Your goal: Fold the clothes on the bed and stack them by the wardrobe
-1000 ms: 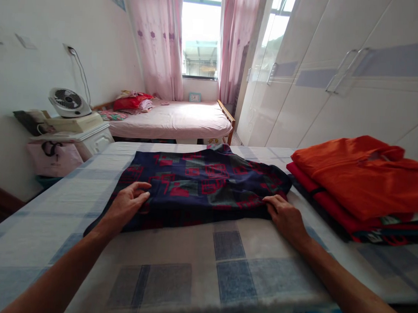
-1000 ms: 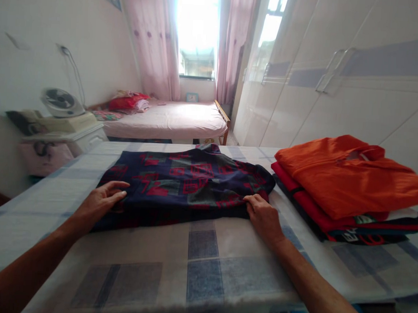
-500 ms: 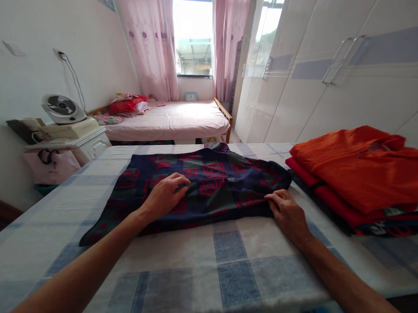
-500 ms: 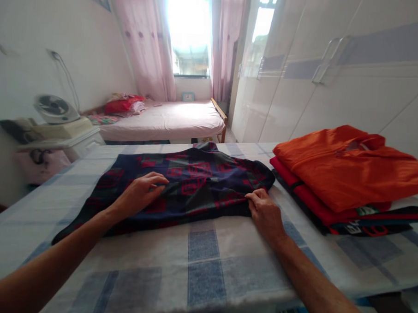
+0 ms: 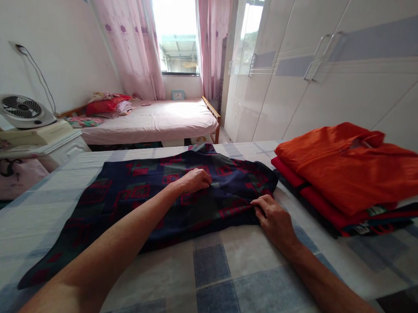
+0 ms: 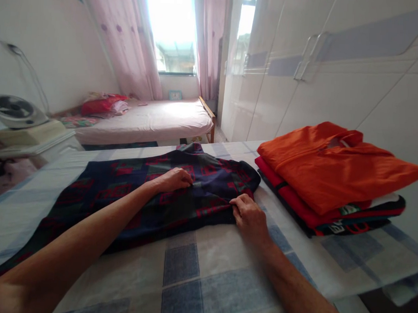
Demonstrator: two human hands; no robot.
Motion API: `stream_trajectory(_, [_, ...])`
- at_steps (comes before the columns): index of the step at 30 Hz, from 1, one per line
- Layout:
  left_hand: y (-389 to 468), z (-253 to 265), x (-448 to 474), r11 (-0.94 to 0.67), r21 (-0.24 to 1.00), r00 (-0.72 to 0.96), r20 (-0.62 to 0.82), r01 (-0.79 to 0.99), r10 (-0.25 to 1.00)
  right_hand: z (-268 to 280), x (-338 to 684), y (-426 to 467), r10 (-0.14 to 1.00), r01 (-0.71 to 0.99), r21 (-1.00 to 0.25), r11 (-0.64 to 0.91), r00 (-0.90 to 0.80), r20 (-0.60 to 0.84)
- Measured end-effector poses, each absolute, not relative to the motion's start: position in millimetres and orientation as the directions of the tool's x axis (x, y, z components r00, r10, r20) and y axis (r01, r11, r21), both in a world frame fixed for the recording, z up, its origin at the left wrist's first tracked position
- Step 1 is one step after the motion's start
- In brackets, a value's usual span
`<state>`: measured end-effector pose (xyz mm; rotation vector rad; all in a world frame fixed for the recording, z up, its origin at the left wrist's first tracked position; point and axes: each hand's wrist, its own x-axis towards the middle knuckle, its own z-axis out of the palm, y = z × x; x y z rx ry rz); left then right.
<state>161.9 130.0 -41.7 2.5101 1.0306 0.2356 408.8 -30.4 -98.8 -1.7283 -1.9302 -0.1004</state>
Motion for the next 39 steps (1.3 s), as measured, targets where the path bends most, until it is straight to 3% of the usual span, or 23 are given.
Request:
stream_trajectory(8, [132.3, -47.8, 162.7, -0.464, 0.450, 0.535, -0.038, 0.763, 0.844, -98.6, 408.0, -29.4, 0.905, 0.942, -0.291, 0.164, -0.026, 0.425])
stream_trajectory(13, [131.9, -67.2, 170.8, -0.357, 0.459, 0.359, 0.086, 0.814, 0.929, -98.0, 407.6, -31.5, 0.897, 0.957, -0.245, 0.158, -0.035, 0.442])
stream_trajectory(17, [107.8, -54.3, 154.6, -0.417, 0.458, 0.337, 0.251, 0.785, 0.908, -86.5, 408.4, -37.4, 0.848, 0.979, -0.119, 0.166, -0.080, 0.524])
stream_trajectory(21, [64.8, -37.2, 100.7, -0.588, 0.379, 0.480, 0.346, 0.715, 0.806, -78.0, 406.4, -43.2, 0.744, 0.950, -0.039, 0.310, -0.217, 0.631])
stream_trajectory(24, [35.1, -48.3, 46.3, -0.691, 0.170, 0.625, 0.319, 0.702, 0.713, -83.9, 407.2, -43.2, 0.778, 0.896, -0.038, 0.443, -0.363, 0.513])
stream_trajectory(27, [20.2, -67.6, -3.7, -0.622, 0.069, 0.594, 0.232, 0.780, 0.770, -90.7, 411.8, -38.8, 0.856, 0.906, -0.111, 0.408, -0.337, 0.393])
stream_trajectory(31, [13.2, -69.5, -40.8, -0.475, 0.114, 0.420, 0.322, 0.873, 0.849, -86.3, 410.0, -35.5, 0.866, 0.934, -0.110, 0.339, -0.264, 0.425])
stream_trajectory(34, [2.5, -63.1, -47.7, -0.508, 0.108, 0.455, 0.316, 0.855, 0.833, -83.5, 399.2, -40.3, 0.829, 0.917, -0.096, 0.388, -0.301, 0.472])
stream_trajectory(39, [-5.8, -64.1, -56.5, -0.457, 0.161, 0.438, 0.143, 0.875, 0.888, -80.8, 392.7, -44.1, 0.905, 0.897, -0.208, 0.391, -0.333, 0.264])
